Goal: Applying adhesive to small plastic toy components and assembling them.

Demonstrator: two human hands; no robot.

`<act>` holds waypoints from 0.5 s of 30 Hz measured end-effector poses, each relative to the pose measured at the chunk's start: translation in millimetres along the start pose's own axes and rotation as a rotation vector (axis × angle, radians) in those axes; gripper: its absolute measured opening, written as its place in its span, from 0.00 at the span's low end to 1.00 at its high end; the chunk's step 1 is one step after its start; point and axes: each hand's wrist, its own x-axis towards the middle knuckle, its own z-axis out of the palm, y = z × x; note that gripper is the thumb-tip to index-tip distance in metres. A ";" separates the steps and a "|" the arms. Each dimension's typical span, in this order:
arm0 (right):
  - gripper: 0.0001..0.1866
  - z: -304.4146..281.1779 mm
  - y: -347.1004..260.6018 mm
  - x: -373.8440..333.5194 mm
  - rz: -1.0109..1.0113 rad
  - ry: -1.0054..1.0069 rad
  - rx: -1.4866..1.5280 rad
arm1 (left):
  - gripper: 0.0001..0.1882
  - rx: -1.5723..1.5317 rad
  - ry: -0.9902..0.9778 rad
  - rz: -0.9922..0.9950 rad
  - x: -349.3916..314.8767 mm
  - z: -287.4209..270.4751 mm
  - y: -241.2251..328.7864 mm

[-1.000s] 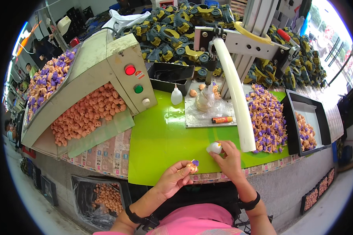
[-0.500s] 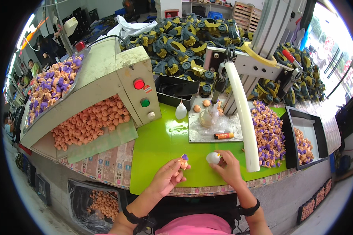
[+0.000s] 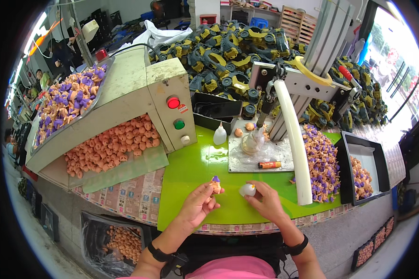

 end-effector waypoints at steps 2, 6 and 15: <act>0.23 2.3 8.8 3.9 -0.100 0.051 -0.058 | 0.12 -0.014 0.014 0.027 -1.0 -2.0 3.0; 0.25 -0.8 6.9 8.4 -0.168 0.022 -0.112 | 0.12 -0.013 0.003 0.048 1.1 -4.7 8.4; 0.30 -71.9 -89.0 8.6 -0.367 0.622 -0.123 | 0.14 0.184 -0.039 0.080 32.2 2.4 26.4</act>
